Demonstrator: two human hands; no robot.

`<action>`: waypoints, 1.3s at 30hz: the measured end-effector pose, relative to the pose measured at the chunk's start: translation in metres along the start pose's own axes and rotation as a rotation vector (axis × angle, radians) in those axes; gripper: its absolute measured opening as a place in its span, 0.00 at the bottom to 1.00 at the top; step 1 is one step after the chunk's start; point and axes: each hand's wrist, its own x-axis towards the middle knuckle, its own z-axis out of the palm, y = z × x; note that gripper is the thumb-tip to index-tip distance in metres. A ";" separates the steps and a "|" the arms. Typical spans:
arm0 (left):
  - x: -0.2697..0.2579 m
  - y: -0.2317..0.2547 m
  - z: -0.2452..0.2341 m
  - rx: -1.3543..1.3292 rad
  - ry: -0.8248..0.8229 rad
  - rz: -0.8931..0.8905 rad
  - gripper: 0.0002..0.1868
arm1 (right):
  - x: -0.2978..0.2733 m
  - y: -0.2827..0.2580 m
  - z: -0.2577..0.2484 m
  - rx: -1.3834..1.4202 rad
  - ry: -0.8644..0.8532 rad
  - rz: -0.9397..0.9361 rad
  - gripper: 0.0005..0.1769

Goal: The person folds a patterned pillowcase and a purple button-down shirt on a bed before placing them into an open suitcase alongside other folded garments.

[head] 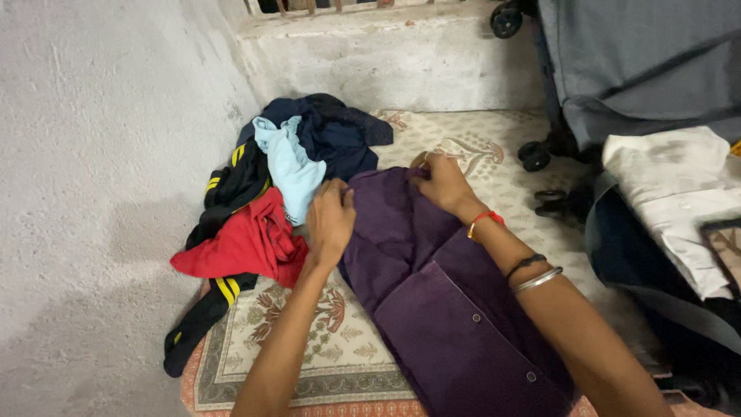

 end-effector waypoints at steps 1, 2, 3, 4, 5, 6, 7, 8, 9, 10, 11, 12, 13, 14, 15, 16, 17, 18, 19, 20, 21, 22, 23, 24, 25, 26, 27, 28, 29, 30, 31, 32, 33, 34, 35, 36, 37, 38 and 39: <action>-0.003 -0.002 -0.002 0.030 0.015 -0.001 0.09 | -0.001 -0.003 0.001 0.051 0.012 -0.035 0.16; -0.006 -0.006 -0.004 0.061 0.029 -0.003 0.08 | -0.001 -0.003 0.003 0.048 -0.015 -0.013 0.16; -0.009 -0.009 -0.007 0.091 0.039 -0.004 0.08 | -0.003 -0.001 0.004 0.046 -0.043 0.013 0.16; -0.012 -0.012 -0.010 0.100 0.001 -0.020 0.09 | -0.005 0.002 0.006 0.044 -0.071 0.039 0.17; -0.013 -0.013 -0.013 0.106 -0.035 -0.032 0.10 | -0.006 0.005 0.007 0.020 -0.084 0.067 0.19; -0.013 -0.011 -0.016 0.111 -0.072 -0.045 0.10 | -0.008 0.007 0.007 -0.005 -0.097 0.095 0.21; -0.013 -0.009 -0.021 0.111 -0.156 -0.126 0.14 | -0.008 0.008 0.006 -0.030 -0.107 0.119 0.24; -0.012 -0.007 -0.027 0.110 -0.241 -0.207 0.18 | -0.007 0.008 0.004 0.009 -0.125 0.170 0.27; -0.011 -0.004 -0.032 0.107 -0.325 -0.291 0.22 | -0.007 0.008 0.001 0.046 -0.146 0.221 0.30; -0.008 -0.006 -0.038 0.067 -0.380 -0.258 0.30 | -0.007 0.006 -0.002 0.084 -0.167 0.271 0.33; -0.005 -0.013 -0.049 0.028 -0.438 -0.226 0.38 | -0.006 0.004 -0.006 0.154 -0.210 0.328 0.36; -0.003 -0.020 -0.058 -0.011 -0.497 -0.194 0.48 | -0.005 0.003 -0.011 0.224 -0.253 0.385 0.41; -0.003 -0.026 -0.065 -0.160 -0.590 -0.211 0.50 | -0.002 0.000 -0.015 0.297 -0.295 0.438 0.45; -0.005 -0.033 -0.070 -0.311 -0.682 -0.226 0.53 | -0.001 -0.002 -0.019 0.356 -0.315 0.467 0.47; -0.008 -0.041 -0.074 -0.462 -0.774 -0.240 0.57 | -0.002 -0.002 -0.022 0.417 -0.335 0.498 0.48; -0.010 -0.048 -0.074 -0.420 -0.769 -0.143 0.57 | -0.002 -0.003 -0.023 0.478 -0.355 0.529 0.50; -0.011 -0.054 -0.073 -0.377 -0.762 -0.044 0.57 | -0.001 -0.002 -0.025 0.529 -0.380 0.519 0.50; -0.011 -0.059 -0.071 -0.334 -0.755 0.055 0.58 | -0.001 -0.001 -0.027 0.579 -0.405 0.509 0.51; -0.013 -0.063 -0.067 -0.362 -0.770 -0.005 0.52 | 0.000 -0.001 -0.026 0.628 -0.431 0.498 0.52; -0.016 -0.065 -0.060 -0.389 -0.784 -0.064 0.45 | 0.002 -0.003 -0.024 0.696 -0.417 0.514 0.50; -0.018 -0.066 -0.053 -0.419 -0.799 -0.126 0.40 | 0.002 -0.004 -0.021 0.763 -0.404 0.530 0.49; -0.019 -0.067 -0.047 -0.476 -0.789 -0.153 0.35 | 0.002 -0.007 -0.020 0.829 -0.392 0.547 0.47; -0.019 -0.067 -0.041 -0.533 -0.780 -0.180 0.31 | 0.002 -0.010 -0.020 0.701 -0.362 0.571 0.45; -0.020 -0.067 -0.038 -0.590 -0.770 -0.208 0.26 | 0.002 -0.013 -0.022 0.573 -0.331 0.593 0.43; -0.020 -0.066 -0.036 -0.659 -0.723 -0.249 0.26 | 0.002 -0.016 -0.022 0.447 -0.299 0.611 0.40; -0.021 -0.062 -0.033 -0.727 -0.674 -0.289 0.25 | 0.002 -0.020 -0.022 0.567 -0.302 0.573 0.39; -0.023 -0.057 -0.033 -0.794 -0.628 -0.329 0.24 | 0.002 -0.023 -0.021 0.687 -0.302 0.535 0.37; -0.025 -0.053 -0.036 -0.811 -0.584 -0.315 0.23 | 0.002 -0.025 -0.022 0.806 -0.302 0.496 0.35; -0.027 -0.047 -0.039 -0.827 -0.542 -0.298 0.22 | 0.001 -0.028 -0.026 0.828 -0.305 0.480 0.35; -0.029 -0.039 -0.043 -0.843 -0.499 -0.282 0.22 | 0.001 -0.031 -0.032 0.850 -0.309 0.463 0.34; -0.032 -0.030 -0.047 -0.880 -0.460 -0.272 0.21 | -0.002 -0.035 -0.040 0.872 -0.309 0.449 0.34; -0.037 -0.020 -0.051 -0.917 -0.420 -0.262 0.20 | -0.006 -0.040 -0.048 0.844 -0.299 0.442 0.33; -0.042 -0.010 -0.057 -0.953 -0.382 -0.252 0.20 | -0.010 -0.047 -0.057 0.818 -0.287 0.436 0.33; -0.048 0.001 -0.062 -0.946 -0.347 -0.214 0.20 | -0.016 -0.054 -0.066 0.792 -0.275 0.430 0.32; -0.054 0.013 -0.067 -0.939 -0.309 -0.175 0.20 | -0.023 -0.061 -0.077 0.750 -0.329 0.422 0.30; -0.061 0.024 -0.072 -0.932 -0.272 -0.137 0.20 | -0.031 -0.067 -0.089 0.706 -0.383 0.413 0.29; -0.070 0.035 -0.077 -0.888 -0.264 -0.116 0.19 | -0.040 -0.073 -0.102 0.661 -0.436 0.406 0.27; -0.080 0.046 -0.081 -0.844 -0.255 -0.096 0.18 | -0.051 -0.077 -0.115 0.569 -0.445 0.394 0.25; -0.091 0.056 -0.084 -0.801 -0.248 -0.074 0.17 | -0.064 -0.080 -0.129 0.476 -0.453 0.383 0.23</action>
